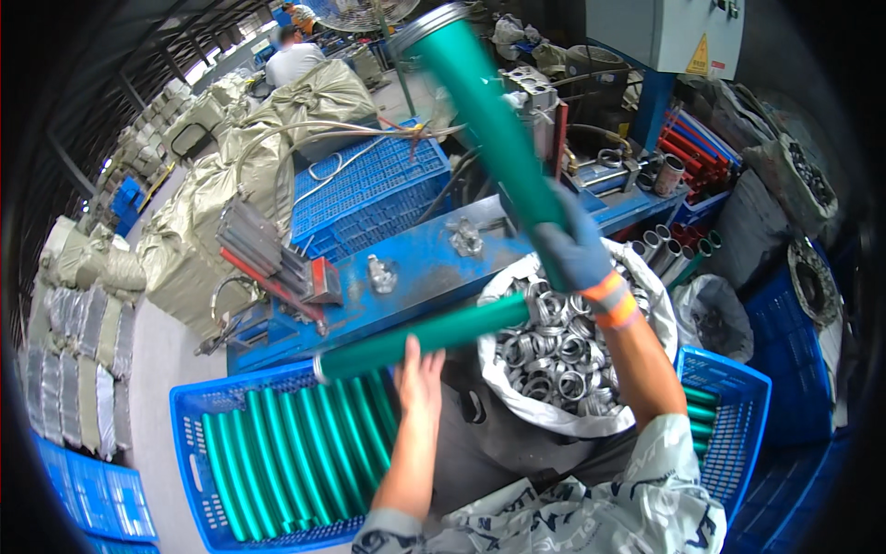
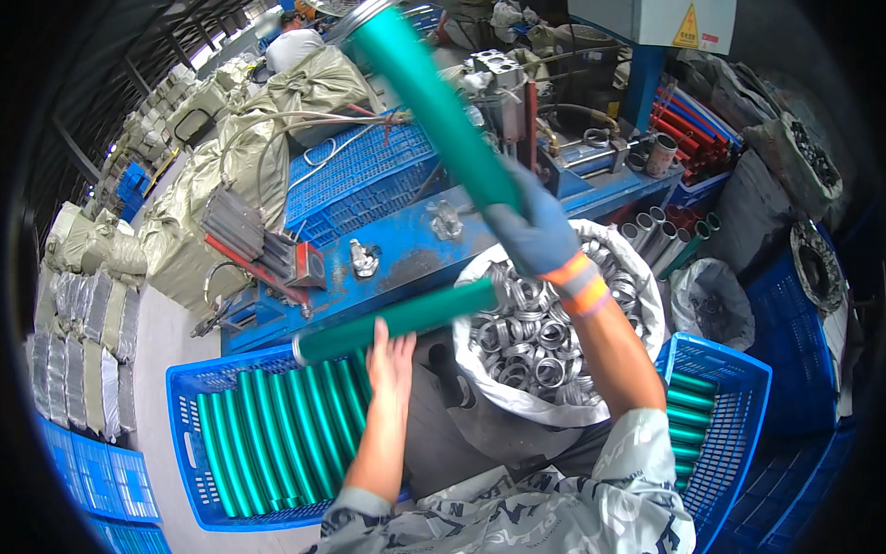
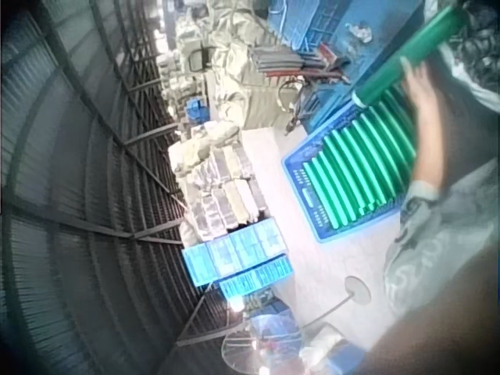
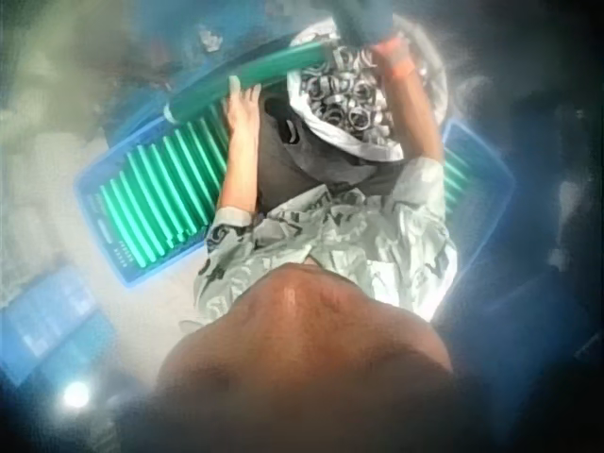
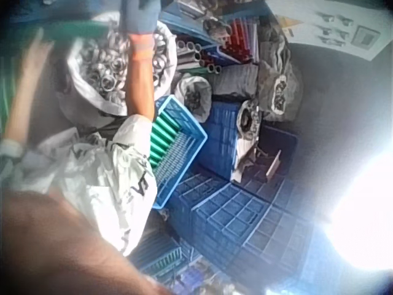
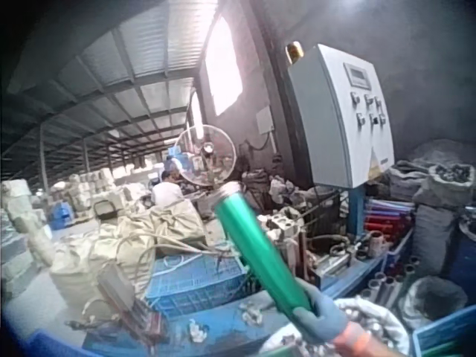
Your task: The recorder is assembling metal rings onto green cylindrical tubes in an industrial setting.
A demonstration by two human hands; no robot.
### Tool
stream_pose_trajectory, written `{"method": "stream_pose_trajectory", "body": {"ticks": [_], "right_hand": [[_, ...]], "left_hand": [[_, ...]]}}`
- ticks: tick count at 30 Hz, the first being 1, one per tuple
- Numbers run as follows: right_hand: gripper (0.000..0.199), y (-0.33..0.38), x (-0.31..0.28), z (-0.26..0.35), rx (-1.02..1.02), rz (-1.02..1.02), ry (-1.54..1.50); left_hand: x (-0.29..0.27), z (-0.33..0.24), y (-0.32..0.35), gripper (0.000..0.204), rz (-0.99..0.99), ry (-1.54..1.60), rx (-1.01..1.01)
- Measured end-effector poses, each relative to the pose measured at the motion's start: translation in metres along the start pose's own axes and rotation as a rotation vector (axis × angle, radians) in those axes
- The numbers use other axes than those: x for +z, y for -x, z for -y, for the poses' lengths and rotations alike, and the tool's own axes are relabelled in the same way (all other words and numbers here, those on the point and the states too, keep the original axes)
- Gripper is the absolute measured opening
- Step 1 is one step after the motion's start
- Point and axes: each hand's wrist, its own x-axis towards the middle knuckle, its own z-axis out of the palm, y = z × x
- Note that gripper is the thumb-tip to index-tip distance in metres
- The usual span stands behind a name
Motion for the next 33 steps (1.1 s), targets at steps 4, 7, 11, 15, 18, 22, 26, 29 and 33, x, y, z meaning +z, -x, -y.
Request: {"method": "stream_pose_trajectory", "body": {"ticks": [4, 7, 11, 15, 18, 22, 26, 29, 33], "right_hand": [[0.068, 0.113, -0.111, 0.025, 0.152, -0.27, -0.504], [0.086, 0.19, -0.124, 0.065, 0.223, -0.414, -0.576], [0.063, 0.283, -0.157, 0.093, 0.219, -0.52, -0.435], [0.065, 0.3, -0.152, 0.107, 0.202, -0.556, -0.434], [0.062, 0.324, -0.169, 0.081, 0.364, -0.67, -0.319], [0.05, 0.341, -0.175, 0.106, 0.463, -0.649, -0.03], [0.049, 0.435, -0.221, 0.156, 0.369, -0.974, 0.448], [0.054, 0.535, -0.298, 0.184, 0.509, -0.981, 0.894], [0.051, 0.657, -0.328, 0.152, 0.997, -1.008, 0.816]], "left_hand": [[0.105, 0.019, -0.135, 0.081, 0.082, -0.001, 0.028], [0.097, 0.01, -0.242, 0.087, -0.117, -0.089, 0.073], [0.093, 0.038, -0.294, 0.091, -0.223, -0.083, 0.017], [0.086, 0.06, -0.295, 0.084, -0.203, -0.163, -0.077], [0.07, 0.035, -0.308, 0.091, -0.187, -0.102, -0.056], [0.063, 0.034, -0.295, 0.087, -0.208, -0.134, -0.039], [0.084, 0.081, -0.278, 0.091, -0.142, -0.308, -0.125], [0.04, 0.059, -0.329, 0.075, -0.032, -0.291, -0.035], [-0.013, -0.056, -0.35, 0.106, 0.136, -0.256, -0.478]]}}
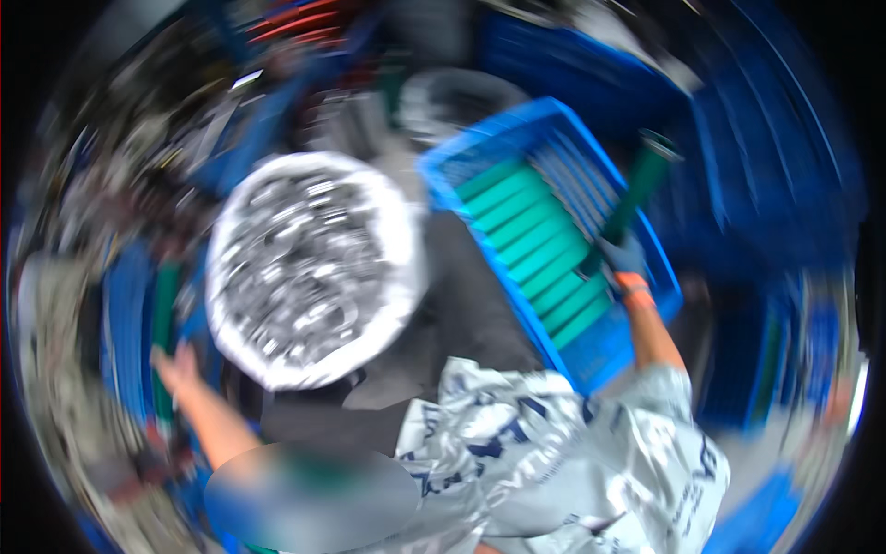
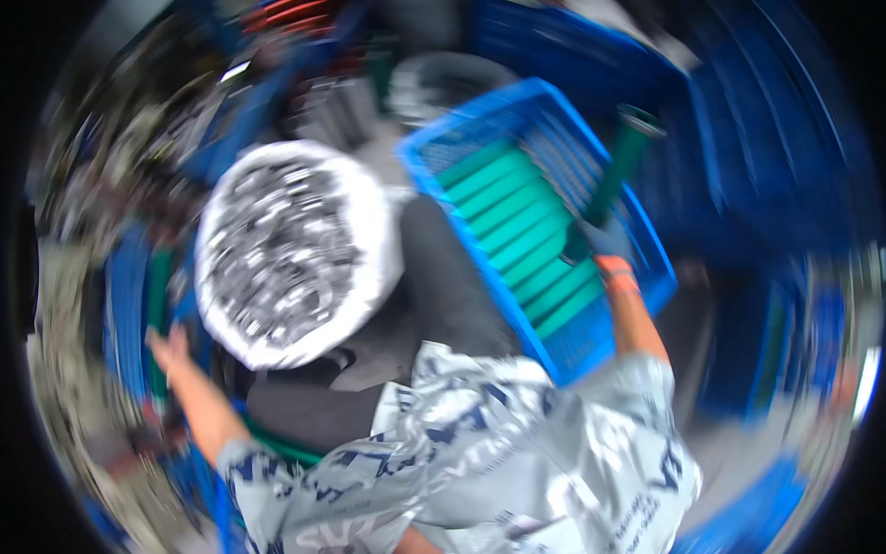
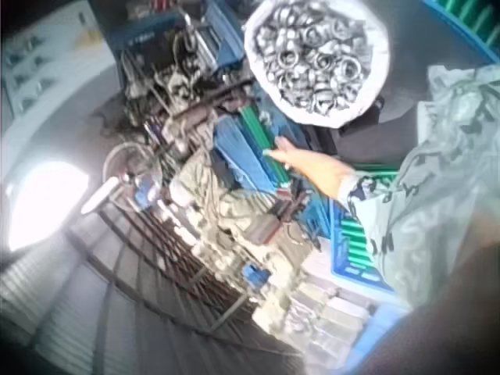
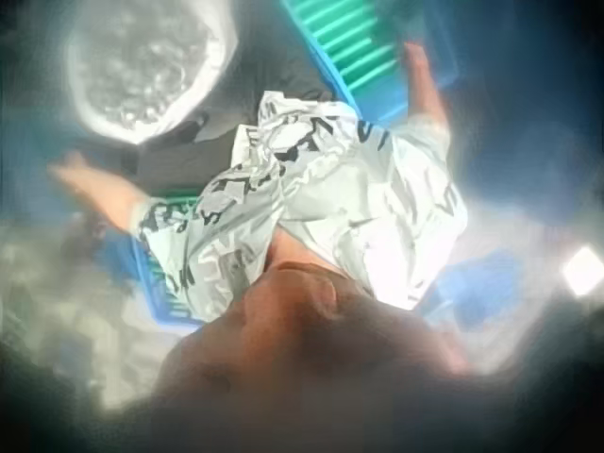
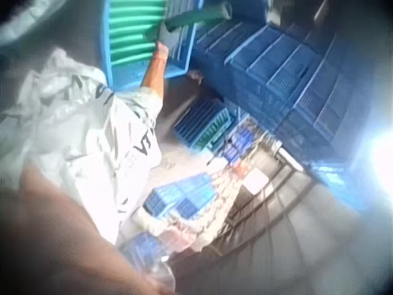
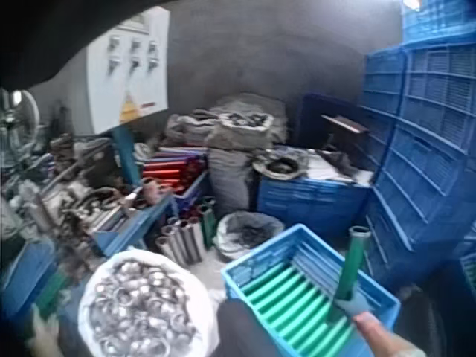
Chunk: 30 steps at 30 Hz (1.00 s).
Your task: The recorder is assembling metal rings onto green cylindrical tubes in an industrial setting.
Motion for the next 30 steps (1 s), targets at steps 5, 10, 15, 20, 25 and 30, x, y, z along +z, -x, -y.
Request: {"method": "stream_pose_trajectory", "body": {"ticks": [5, 10, 15, 20, 25, 30], "right_hand": [[0.064, 0.137, -0.035, -0.289, 0.584, -0.389, 0.173], [0.069, 0.146, 0.052, -0.38, 1.007, -0.278, -0.073], [0.074, 0.167, 0.077, -0.458, 1.084, -0.106, 0.034], [0.078, 0.173, 0.145, -0.497, 1.015, -0.26, 0.21], [0.056, 0.171, 0.16, -0.427, 1.101, -0.265, 0.063], [0.05, 0.162, 0.136, -0.48, 0.884, -0.014, 0.405]], "left_hand": [[0.072, 0.132, 0.03, 0.079, -0.179, -0.494, 0.404], [0.035, 0.121, 0.109, 0.065, -0.395, -0.655, 0.515], [0.021, 0.139, 0.196, 0.048, -0.552, -0.933, 0.539], [-0.007, 0.198, 0.221, 0.048, -0.606, -1.134, 0.485], [-0.044, 0.21, 0.277, 0.056, -0.701, -1.428, 0.43], [-0.13, 0.27, 0.345, 0.065, -0.754, -1.631, 0.2]]}}
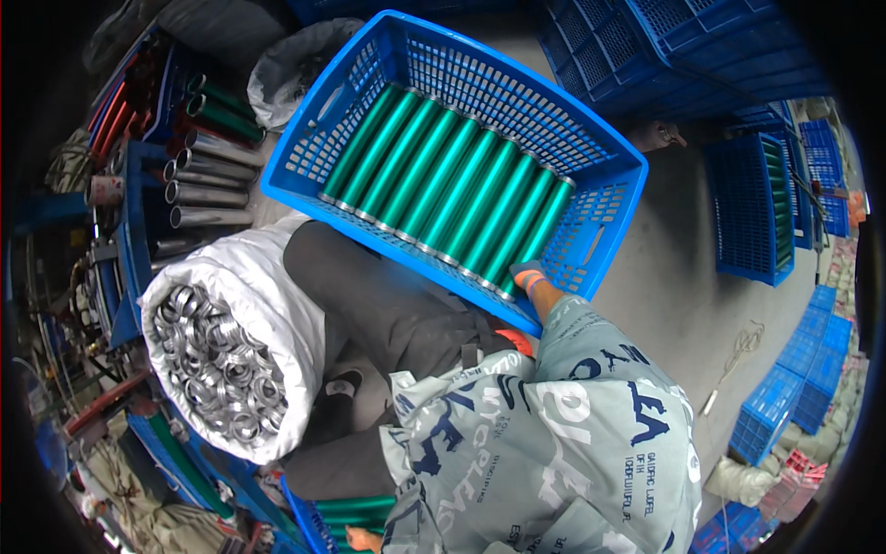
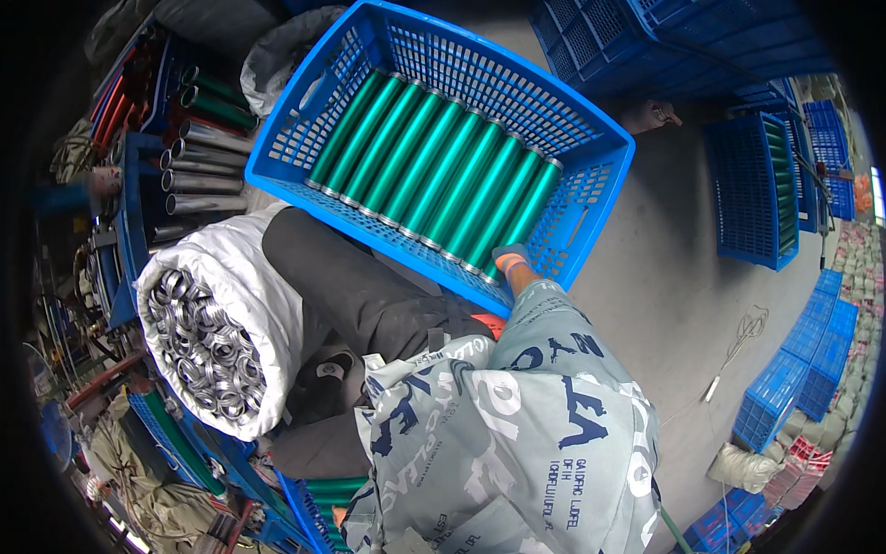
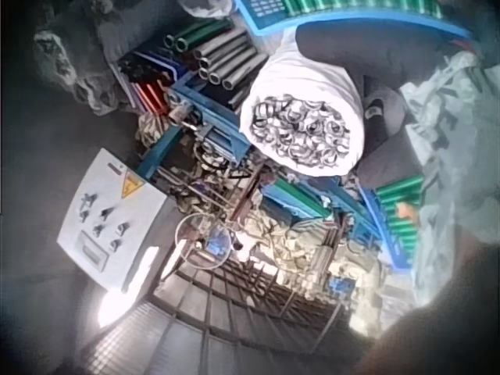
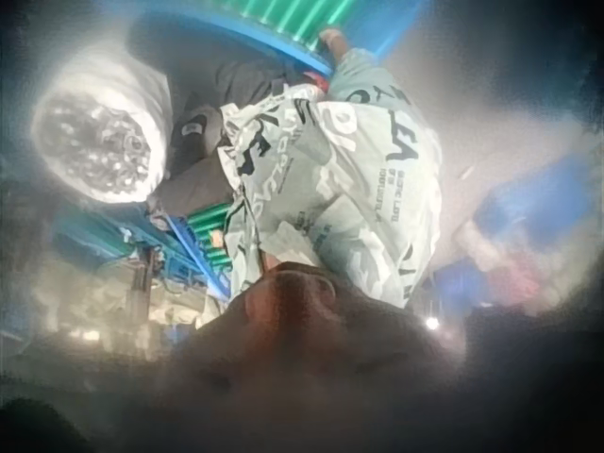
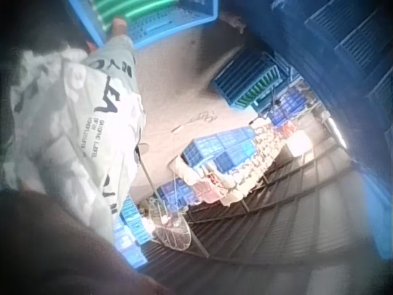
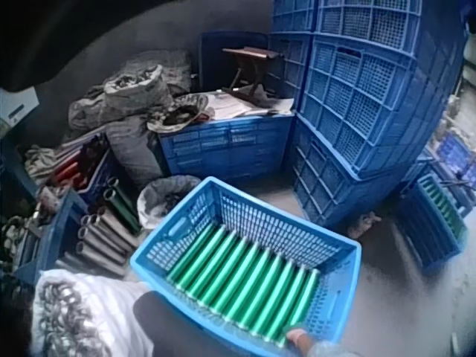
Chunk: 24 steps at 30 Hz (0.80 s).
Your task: The recorder is assembling metal rings onto green cylindrical tubes in an industrial setting.
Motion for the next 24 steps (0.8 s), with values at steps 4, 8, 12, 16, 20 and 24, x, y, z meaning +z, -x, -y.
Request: {"method": "stream_pose_trajectory", "body": {"ticks": [4, 8, 12, 16, 20, 24], "right_hand": [[0.057, -0.018, -0.061, 0.013, 0.223, 0.762, 0.306], [0.065, 0.106, -0.07, 0.083, -0.164, 0.261, 0.419], [0.109, 0.08, -0.048, 0.062, 0.185, -0.084, -0.092], [0.102, 0.087, -0.051, 0.059, 0.192, -0.055, -0.154], [0.084, 0.069, -0.033, 0.032, 0.207, -0.153, -0.323], [0.062, 0.043, -0.022, 0.01, 0.169, -0.233, -0.514]], "left_hand": [[0.023, 0.055, 0.048, 0.072, 0.07, -0.204, -0.031], [0.005, 0.088, 0.08, 0.079, -0.005, -0.407, -0.055], [0.035, 0.085, 0.08, 0.066, 0.024, -0.582, 0.0], [0.016, 0.057, 0.087, 0.064, 0.067, -0.557, 0.063], [0.017, 0.015, 0.085, 0.061, 0.122, -0.525, 0.163], [0.013, -0.024, 0.085, 0.058, 0.189, -0.492, 0.244]]}}
